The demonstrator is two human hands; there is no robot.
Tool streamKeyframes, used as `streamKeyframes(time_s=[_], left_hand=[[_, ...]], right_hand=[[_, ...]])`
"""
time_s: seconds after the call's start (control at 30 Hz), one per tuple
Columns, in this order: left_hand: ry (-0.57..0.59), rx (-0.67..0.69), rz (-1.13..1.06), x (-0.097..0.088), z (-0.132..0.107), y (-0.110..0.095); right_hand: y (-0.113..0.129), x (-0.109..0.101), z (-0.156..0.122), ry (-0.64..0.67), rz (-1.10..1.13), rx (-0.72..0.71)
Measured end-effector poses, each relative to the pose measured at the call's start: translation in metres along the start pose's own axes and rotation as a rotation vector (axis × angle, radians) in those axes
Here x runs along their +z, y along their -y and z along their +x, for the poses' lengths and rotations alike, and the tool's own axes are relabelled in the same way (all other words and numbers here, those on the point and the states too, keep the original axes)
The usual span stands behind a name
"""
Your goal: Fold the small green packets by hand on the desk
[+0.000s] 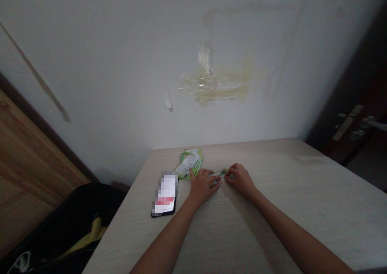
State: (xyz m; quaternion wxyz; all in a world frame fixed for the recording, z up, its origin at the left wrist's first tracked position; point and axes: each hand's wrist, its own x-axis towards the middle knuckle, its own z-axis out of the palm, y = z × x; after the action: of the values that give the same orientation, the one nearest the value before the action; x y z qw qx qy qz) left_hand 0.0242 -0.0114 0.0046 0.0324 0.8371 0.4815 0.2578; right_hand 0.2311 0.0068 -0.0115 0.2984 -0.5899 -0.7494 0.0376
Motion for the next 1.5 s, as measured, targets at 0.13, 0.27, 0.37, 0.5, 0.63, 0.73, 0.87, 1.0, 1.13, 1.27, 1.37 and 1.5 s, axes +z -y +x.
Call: streamKeyframes(time_s=[0.13, 0.27, 0.37, 0.5, 0.63, 0.73, 0.87, 1.0, 1.13, 1.27, 1.37, 1.5], left_hand=[[0.001, -0.002, 0.002, 0.000, 0.000, -0.001], [-0.003, -0.009, 0.012, 0.000, 0.000, -0.002], [0.005, -0.009, 0.015, -0.001, 0.000, -0.002], [0.015, -0.019, 0.023, -0.001, 0.000, -0.003], [0.018, -0.014, 0.028, -0.001, 0.000, -0.002], [0.012, -0.009, 0.021, -0.001, 0.000, -0.002], [0.024, -0.019, 0.011, -0.002, 0.000, -0.002], [0.028, -0.026, 0.014, -0.003, 0.000, -0.003], [0.005, -0.017, 0.010, -0.001, -0.001, -0.002], [0.003, -0.014, -0.002, 0.000, -0.001, -0.001], [0.000, -0.014, -0.003, 0.000, -0.001, -0.001], [0.013, -0.014, 0.016, -0.002, -0.001, -0.002]], right_hand=[[0.000, 0.000, -0.001, 0.035, 0.002, 0.013], [0.002, -0.004, -0.003, 0.063, -0.004, 0.010], [0.005, -0.008, -0.005, 0.088, -0.008, -0.006], [0.007, -0.010, -0.008, 0.085, -0.013, -0.017], [0.008, -0.010, -0.010, 0.079, -0.020, -0.030], [0.008, -0.010, -0.011, 0.076, -0.023, -0.039], [0.012, -0.011, -0.013, 0.075, -0.027, -0.040], [0.013, -0.012, -0.015, 0.072, -0.018, -0.048], [0.007, -0.009, -0.015, 0.059, 0.067, -0.090], [-0.001, -0.005, -0.015, 0.035, 0.180, -0.131], [-0.003, -0.004, -0.015, 0.030, 0.226, -0.139], [-0.003, -0.004, -0.014, 0.038, 0.223, -0.116]])
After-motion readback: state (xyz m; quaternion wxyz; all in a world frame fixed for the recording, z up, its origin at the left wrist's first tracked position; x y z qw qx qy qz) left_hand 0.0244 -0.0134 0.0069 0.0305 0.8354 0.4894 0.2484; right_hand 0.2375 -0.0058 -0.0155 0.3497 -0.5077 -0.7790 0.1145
